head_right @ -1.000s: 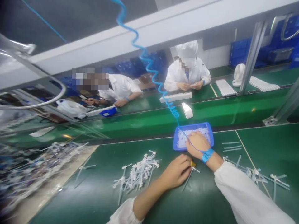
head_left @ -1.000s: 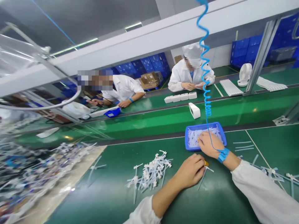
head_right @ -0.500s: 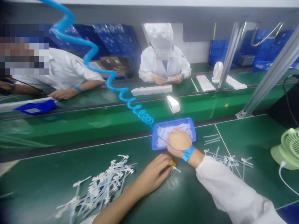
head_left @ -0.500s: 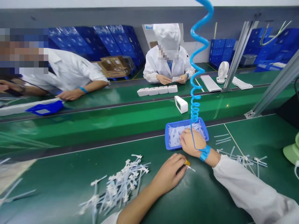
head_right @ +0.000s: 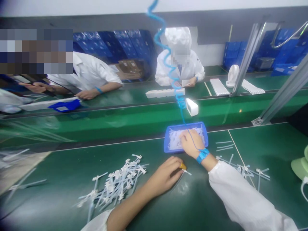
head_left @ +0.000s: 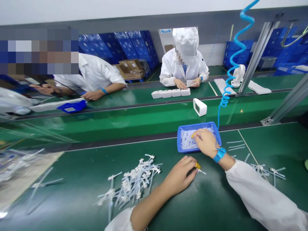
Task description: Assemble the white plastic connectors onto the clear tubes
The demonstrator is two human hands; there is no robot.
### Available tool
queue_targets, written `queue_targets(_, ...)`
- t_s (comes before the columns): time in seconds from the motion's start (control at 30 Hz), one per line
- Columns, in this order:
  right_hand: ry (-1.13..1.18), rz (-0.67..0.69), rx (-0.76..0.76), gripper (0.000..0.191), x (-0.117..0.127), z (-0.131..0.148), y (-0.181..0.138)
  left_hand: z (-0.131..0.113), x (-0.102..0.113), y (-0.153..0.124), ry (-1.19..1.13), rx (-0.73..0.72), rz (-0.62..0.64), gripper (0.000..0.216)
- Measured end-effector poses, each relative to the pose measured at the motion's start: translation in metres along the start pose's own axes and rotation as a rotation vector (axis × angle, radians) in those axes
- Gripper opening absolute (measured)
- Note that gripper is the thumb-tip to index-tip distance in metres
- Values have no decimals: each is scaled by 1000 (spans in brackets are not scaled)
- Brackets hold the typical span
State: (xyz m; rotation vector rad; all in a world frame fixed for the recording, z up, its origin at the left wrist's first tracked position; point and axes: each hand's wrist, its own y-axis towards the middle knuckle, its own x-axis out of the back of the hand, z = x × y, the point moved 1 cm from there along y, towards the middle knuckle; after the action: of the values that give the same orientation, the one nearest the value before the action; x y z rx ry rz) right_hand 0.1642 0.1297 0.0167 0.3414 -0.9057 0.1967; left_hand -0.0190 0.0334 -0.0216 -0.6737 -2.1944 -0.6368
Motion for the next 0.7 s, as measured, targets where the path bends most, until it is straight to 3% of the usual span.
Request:
queue_targets(0.27, 508, -217, -72, 17, 10, -9, 4, 2, -6, 2, 16, 20, -89, 5)
queue_targets(0.37, 581, -227, -12, 16, 32, 8, -7, 1, -8, 4, 21, 27, -93, 6)
queue_targets(0.5, 505, -170, 119, 15, 59, 36, -34, 1, -8, 6, 41, 55, -96, 6)
queue_targets(0.6, 528, -63, 102, 14, 50, 39, -58, 1, -8, 8, 60, 89, -111, 7)
queue_targets(0.7, 736, 13, -47, 20, 18, 24, -80, 1, -8, 7, 53, 101, -113, 9)
